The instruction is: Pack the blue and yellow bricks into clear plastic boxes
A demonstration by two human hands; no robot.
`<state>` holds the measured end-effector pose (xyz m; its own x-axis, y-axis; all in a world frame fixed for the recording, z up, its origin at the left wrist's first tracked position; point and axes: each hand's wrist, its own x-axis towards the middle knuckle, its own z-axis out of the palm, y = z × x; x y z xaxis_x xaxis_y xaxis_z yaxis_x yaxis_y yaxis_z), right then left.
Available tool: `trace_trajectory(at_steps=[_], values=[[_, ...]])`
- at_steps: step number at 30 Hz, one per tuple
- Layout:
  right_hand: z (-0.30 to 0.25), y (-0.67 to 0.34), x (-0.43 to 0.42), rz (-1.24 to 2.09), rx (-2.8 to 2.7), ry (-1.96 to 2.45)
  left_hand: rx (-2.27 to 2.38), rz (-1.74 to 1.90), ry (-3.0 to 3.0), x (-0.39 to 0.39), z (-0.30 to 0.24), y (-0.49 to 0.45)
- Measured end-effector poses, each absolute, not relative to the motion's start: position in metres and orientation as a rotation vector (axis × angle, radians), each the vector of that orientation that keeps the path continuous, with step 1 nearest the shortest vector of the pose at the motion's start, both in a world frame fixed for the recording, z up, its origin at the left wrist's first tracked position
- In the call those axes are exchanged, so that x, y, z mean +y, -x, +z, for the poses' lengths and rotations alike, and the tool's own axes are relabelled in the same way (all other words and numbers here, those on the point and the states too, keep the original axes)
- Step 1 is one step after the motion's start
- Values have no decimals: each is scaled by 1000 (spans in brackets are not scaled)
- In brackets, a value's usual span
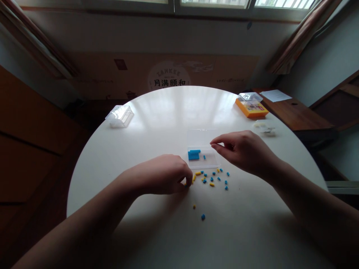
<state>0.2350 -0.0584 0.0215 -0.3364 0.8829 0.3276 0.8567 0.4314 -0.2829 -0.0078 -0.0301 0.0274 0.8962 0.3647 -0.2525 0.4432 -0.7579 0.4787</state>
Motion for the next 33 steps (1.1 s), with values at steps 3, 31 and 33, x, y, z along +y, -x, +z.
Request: trace_trajectory(at_steps=[3,31,33], values=[[24,-238,-59,47,-2206,1441,536,-121,-2405,-26,31,9],[17,-222,-73,-36,-2280,828,661,457,-1278,-24,13,-8],[18,-222,-73,-38,-2288,832,666,458,-1295,-24,13,-8]])
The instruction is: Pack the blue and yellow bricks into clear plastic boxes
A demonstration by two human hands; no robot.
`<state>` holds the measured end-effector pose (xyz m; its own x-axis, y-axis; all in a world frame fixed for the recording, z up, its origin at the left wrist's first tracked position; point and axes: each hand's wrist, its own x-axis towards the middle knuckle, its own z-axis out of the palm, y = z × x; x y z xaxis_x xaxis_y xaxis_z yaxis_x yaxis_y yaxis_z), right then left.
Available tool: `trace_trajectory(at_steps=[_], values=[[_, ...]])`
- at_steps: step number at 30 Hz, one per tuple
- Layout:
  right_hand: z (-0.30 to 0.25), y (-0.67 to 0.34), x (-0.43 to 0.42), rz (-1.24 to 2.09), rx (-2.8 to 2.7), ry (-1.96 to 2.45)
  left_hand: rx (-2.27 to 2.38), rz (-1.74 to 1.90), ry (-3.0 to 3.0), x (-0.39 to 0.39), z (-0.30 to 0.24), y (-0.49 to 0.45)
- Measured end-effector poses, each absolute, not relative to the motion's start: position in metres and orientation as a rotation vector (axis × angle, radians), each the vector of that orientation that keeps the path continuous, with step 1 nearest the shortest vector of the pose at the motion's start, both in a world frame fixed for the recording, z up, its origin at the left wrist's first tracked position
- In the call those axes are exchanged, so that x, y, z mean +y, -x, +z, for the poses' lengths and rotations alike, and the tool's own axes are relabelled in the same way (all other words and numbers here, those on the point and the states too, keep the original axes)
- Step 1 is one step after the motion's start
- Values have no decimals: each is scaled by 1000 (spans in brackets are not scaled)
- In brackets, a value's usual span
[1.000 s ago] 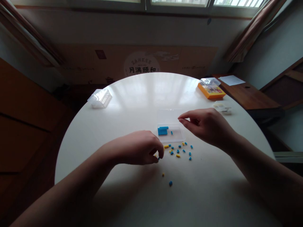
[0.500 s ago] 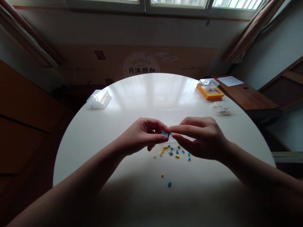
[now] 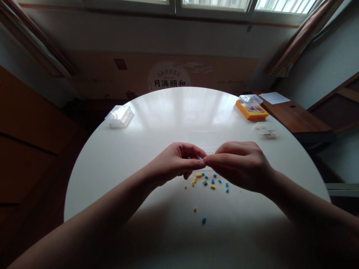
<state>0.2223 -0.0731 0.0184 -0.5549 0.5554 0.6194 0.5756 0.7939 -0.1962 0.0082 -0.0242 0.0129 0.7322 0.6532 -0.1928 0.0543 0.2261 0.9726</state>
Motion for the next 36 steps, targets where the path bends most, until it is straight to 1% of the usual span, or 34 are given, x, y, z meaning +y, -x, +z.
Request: trace_trajectory(at_steps=[4,9,11,15,20,25,29,32,36], values=[[22,-229,-69,-47,-2319,905,727,458,-1471,-23,16,-4],[21,-244,-55,-52,-2461,1176,1031,496,-2196,-20,16,0],[17,-246,-50,-30,-2551,1251,1097,454,-2346,-19,13,0],[13,-240,-47,55,-2686,1347,1183,349,-2387,-18,10,-1],[18,-230,-46,161,-2774,1455,1256,330,-2378,-19,11,-1],[20,-224,-44,144,-2795,1529,1264,336,-2382,-20,12,-1],[19,-224,-47,93,-2694,1553,1251,317,-2368,-20,14,0],[19,-224,-51,62,-2597,1653,1264,315,-2350,-19,15,1],[18,-221,-55,106,-2583,1831,1287,263,-2353,-18,11,1]])
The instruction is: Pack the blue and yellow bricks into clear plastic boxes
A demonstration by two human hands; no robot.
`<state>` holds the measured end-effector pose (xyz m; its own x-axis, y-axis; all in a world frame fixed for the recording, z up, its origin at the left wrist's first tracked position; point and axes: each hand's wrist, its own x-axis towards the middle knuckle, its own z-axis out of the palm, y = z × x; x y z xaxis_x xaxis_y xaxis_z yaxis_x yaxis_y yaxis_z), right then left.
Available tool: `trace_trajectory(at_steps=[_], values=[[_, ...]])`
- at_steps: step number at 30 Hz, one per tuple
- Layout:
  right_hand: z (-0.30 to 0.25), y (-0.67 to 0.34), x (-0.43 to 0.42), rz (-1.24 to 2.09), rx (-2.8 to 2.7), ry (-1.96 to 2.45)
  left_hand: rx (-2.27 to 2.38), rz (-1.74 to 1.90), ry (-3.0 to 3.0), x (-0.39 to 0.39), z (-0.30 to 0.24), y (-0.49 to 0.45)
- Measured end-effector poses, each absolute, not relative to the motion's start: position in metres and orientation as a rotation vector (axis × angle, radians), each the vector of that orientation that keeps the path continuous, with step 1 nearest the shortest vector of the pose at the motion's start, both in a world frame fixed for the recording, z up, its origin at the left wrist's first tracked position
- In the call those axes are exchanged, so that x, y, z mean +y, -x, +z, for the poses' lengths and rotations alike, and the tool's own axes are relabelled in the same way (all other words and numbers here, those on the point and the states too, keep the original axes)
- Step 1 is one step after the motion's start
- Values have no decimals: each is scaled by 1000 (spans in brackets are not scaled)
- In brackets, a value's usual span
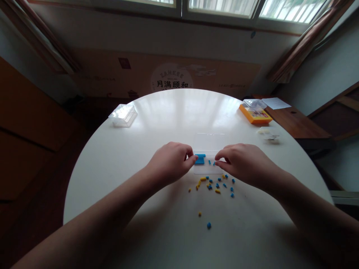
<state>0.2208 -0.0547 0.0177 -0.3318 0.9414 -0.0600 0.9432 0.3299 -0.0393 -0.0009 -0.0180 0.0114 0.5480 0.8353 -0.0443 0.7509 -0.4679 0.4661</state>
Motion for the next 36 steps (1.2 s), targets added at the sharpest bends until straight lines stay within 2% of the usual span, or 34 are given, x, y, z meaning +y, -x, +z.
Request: trace_trajectory(at_steps=[8,27,36], values=[[10,-215,-54,-149,2407,-1843,1291,160,-2396,-19,11,-1],[9,-210,-50,-103,2488,-1862,1247,101,-2393,-19,7,0],[11,-212,-50,-294,2463,-1845,1240,84,-2362,-19,6,0]])
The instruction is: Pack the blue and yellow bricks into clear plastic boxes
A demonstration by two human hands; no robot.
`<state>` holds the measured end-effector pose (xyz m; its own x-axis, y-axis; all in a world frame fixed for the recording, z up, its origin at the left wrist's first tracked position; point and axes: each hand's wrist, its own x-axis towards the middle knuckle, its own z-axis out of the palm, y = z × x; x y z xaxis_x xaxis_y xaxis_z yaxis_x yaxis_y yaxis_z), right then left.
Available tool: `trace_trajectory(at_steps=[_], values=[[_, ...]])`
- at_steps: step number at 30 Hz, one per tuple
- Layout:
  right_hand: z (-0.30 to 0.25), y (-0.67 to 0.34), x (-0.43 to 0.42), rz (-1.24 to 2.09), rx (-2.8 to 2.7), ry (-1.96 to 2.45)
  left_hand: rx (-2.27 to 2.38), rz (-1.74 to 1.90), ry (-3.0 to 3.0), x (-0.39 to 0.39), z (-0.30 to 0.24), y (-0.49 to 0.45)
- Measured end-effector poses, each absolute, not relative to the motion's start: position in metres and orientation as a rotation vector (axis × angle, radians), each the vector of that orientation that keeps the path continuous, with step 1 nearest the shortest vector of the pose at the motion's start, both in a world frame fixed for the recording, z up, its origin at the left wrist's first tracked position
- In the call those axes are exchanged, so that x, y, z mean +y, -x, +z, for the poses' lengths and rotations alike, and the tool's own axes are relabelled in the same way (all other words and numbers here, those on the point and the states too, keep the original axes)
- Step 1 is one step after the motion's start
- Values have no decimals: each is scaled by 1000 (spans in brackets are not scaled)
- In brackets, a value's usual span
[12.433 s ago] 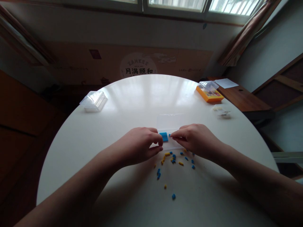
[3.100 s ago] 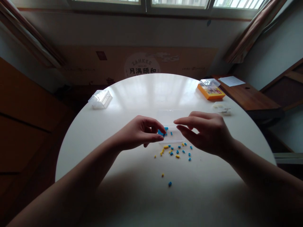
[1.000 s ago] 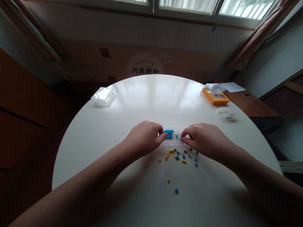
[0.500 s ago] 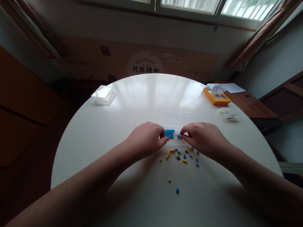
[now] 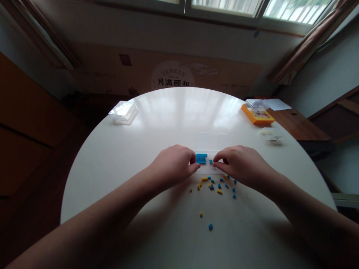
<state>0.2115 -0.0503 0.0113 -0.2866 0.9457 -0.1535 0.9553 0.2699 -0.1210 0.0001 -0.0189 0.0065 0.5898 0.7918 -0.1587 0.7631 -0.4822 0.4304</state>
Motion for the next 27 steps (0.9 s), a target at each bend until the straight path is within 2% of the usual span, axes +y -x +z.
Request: trace_trajectory(at_steps=[27], values=[[-1,-201,-45,-120,2576,-1868,1237,115,-2380,-20,7,0]])
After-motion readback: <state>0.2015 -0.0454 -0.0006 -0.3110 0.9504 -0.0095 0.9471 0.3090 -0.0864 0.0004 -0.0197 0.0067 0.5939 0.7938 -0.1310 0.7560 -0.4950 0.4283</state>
